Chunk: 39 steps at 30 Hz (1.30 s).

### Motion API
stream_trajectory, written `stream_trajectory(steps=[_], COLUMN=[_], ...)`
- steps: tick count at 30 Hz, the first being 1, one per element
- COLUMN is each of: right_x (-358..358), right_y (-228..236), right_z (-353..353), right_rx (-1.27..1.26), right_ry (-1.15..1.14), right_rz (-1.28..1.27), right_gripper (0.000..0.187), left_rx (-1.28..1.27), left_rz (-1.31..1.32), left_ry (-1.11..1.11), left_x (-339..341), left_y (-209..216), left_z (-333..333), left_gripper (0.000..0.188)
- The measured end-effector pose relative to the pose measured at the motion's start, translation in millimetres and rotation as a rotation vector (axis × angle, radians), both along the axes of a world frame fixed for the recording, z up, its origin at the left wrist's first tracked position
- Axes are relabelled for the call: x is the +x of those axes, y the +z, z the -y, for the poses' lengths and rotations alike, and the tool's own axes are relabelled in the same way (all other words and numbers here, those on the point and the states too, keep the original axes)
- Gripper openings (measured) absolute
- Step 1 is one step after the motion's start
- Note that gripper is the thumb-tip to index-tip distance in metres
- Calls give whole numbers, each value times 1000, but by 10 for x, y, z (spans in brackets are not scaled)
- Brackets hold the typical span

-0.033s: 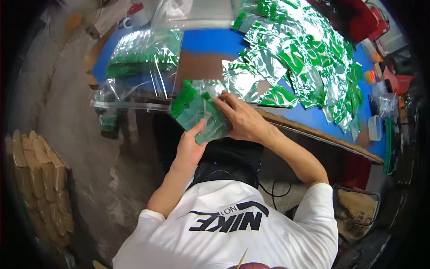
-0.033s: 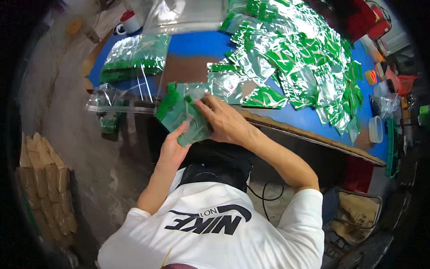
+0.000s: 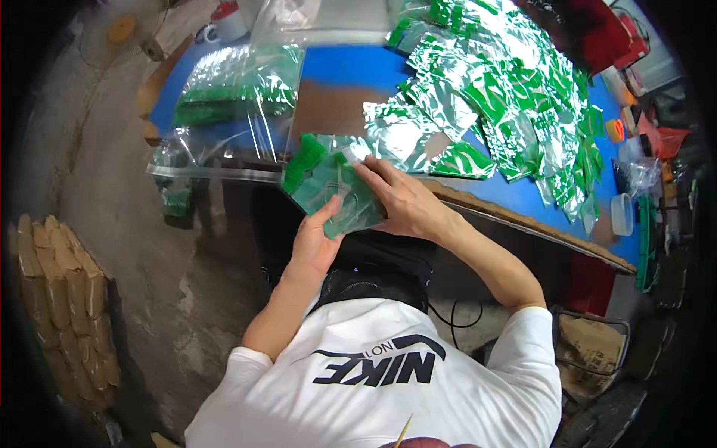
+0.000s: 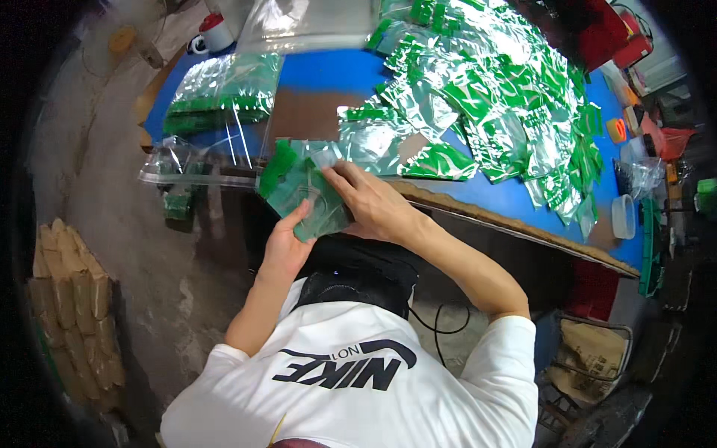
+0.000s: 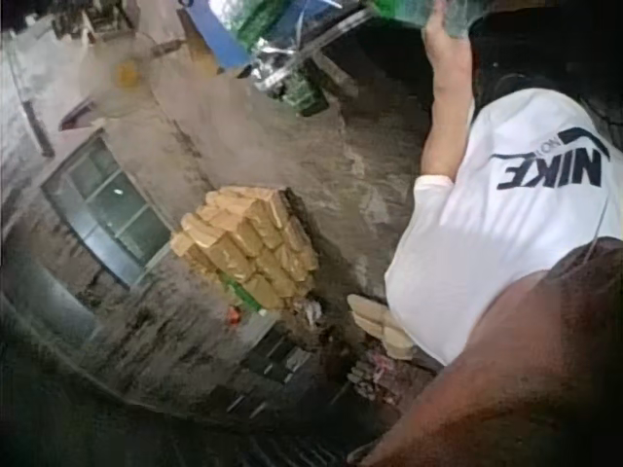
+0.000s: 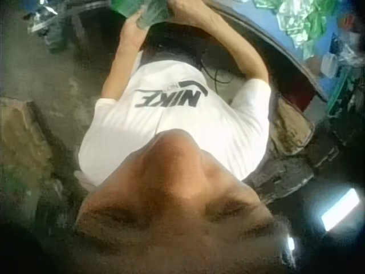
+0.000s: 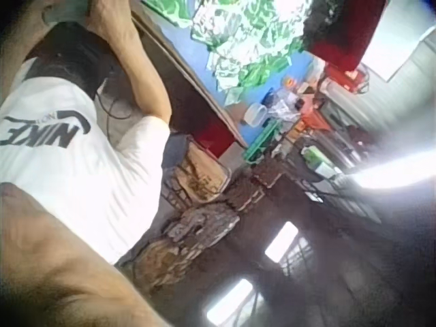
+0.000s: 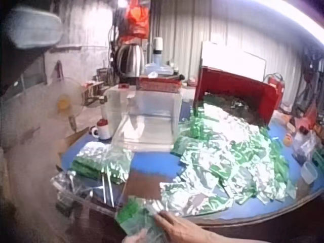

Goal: Packaging small green plastic bags into a larger transparent bag.

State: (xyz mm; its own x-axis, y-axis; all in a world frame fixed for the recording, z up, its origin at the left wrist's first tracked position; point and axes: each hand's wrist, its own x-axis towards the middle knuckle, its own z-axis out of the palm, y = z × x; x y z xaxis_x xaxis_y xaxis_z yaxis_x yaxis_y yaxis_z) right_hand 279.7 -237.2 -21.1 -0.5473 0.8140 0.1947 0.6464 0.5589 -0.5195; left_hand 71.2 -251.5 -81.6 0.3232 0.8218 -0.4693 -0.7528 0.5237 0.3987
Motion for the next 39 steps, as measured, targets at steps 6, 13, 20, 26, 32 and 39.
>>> stream_trajectory(steps=[6, 13, 20, 26, 32, 39], right_x=[269, 127, 943, 1000, 430, 945], right_y=[50, -125, -56, -153, 169, 15], right_z=[-122, -40, 375, 724, 445, -351], right_rx=[144, -26, 184, 43, -580, 353], right_ry=[-152, 60, -604, -573, -640, -612], right_rz=[98, -27, 254, -89, -808, 110], right_gripper=[100, 69, 71, 39, 40, 66], left_rx=[23, 120, 245, 157, 244, 241], left_rz=[-100, -191, -194, 26, 108, -64], left_ry=[33, -160, -145, -323, -374, -280], left_x=[-62, -116, -258, -219, -63, -49], left_y=[9, -76, -59, -186, -99, 48], left_z=[-55, -116, -97, -117, -113, -90], left_gripper=[33, 33, 36, 45, 50, 49])
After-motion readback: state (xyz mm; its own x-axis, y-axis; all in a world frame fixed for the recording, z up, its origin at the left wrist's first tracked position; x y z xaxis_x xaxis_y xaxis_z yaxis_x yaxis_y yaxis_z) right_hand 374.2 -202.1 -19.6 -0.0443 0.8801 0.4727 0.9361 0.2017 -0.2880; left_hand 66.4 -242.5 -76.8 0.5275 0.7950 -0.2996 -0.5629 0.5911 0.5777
